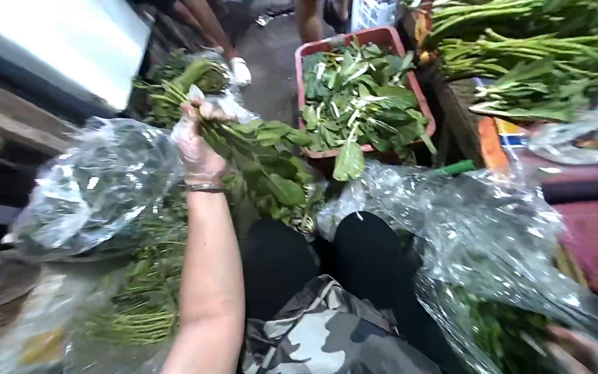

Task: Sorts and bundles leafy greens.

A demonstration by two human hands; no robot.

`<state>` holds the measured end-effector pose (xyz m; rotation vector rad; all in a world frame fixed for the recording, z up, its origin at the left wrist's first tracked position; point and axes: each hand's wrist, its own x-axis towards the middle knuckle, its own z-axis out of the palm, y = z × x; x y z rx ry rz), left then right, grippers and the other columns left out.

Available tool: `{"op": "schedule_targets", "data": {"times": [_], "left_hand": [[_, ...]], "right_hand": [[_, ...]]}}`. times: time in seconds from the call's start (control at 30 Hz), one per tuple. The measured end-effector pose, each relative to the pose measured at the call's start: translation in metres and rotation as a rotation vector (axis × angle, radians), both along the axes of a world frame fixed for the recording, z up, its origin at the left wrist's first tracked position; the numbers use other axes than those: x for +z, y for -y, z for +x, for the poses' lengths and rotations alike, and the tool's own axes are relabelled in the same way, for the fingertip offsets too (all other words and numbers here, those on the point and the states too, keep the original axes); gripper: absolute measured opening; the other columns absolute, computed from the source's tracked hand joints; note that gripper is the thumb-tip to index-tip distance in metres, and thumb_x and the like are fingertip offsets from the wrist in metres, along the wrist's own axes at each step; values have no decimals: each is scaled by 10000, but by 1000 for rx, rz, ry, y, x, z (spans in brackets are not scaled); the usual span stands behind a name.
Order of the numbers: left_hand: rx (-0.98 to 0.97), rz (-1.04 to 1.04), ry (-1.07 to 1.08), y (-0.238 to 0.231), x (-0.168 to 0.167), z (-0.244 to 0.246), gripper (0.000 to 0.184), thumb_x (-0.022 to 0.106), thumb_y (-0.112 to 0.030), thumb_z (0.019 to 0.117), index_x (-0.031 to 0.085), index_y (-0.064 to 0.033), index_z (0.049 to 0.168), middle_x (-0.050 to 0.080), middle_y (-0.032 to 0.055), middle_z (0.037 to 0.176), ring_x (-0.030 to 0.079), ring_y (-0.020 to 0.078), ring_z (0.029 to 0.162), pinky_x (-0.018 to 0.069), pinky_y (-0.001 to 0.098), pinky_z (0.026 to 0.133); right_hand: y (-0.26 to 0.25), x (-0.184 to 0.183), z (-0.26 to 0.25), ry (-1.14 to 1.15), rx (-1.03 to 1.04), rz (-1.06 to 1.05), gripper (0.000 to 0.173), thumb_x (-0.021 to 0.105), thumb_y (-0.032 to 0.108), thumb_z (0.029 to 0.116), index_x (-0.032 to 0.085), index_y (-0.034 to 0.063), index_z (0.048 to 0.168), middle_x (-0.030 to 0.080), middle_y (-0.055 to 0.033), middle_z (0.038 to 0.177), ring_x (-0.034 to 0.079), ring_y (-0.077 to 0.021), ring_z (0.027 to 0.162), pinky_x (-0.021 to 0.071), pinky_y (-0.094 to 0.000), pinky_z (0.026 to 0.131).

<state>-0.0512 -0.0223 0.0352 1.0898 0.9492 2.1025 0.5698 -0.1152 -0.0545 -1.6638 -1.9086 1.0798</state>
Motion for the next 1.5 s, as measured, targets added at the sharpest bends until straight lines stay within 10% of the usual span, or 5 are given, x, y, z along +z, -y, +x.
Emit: {"op": "schedule_targets", "data": {"times": [0.07,0.27,0.67,1.3,1.5], "left_hand": [[129,-121,-55,-15,-6,27,389,203,-213,1120,559,-166,971,647,-60,769,678,106,800,586,350,861],[77,-269,-45,-28,-47,60,318,233,-239,1133,542,-174,1099,675,-84,918,677,56,908,561,266,892],[101,-286,-60,-24,-76,27,218,343,-254,1120,540,-195,1192,650,-109,931,666,48,903,558,251,883],[193,-512,-276,-10,-36,97,448,371,-309,1115,498,-23,1434,581,152,1376,559,175,1227,452,381,1050],[95,-447,-272,-12,-46,84,329,528,-161,941,551,-17,1236,609,69,1051,579,65,905,503,259,778]], "right_hand": [[-13,0,-5,179,69,235,279,621,86,938,693,-148,1072,693,-338,1037,688,-458,966,525,-601,895],[-46,93,-6,-47,-235,460,241,615,123,944,662,-77,1071,695,-59,987,636,10,819,565,-196,768],[-149,179,-44,-489,-351,231,203,404,262,1097,596,203,1067,621,120,732,551,36,532,465,-117,452],[-200,131,-421,-263,599,465,217,659,174,959,738,46,1115,752,-87,979,711,-181,892,568,-452,849],[-211,129,-440,-190,636,372,227,682,193,950,730,78,1141,751,-82,1010,718,-184,904,574,-469,854]]}}
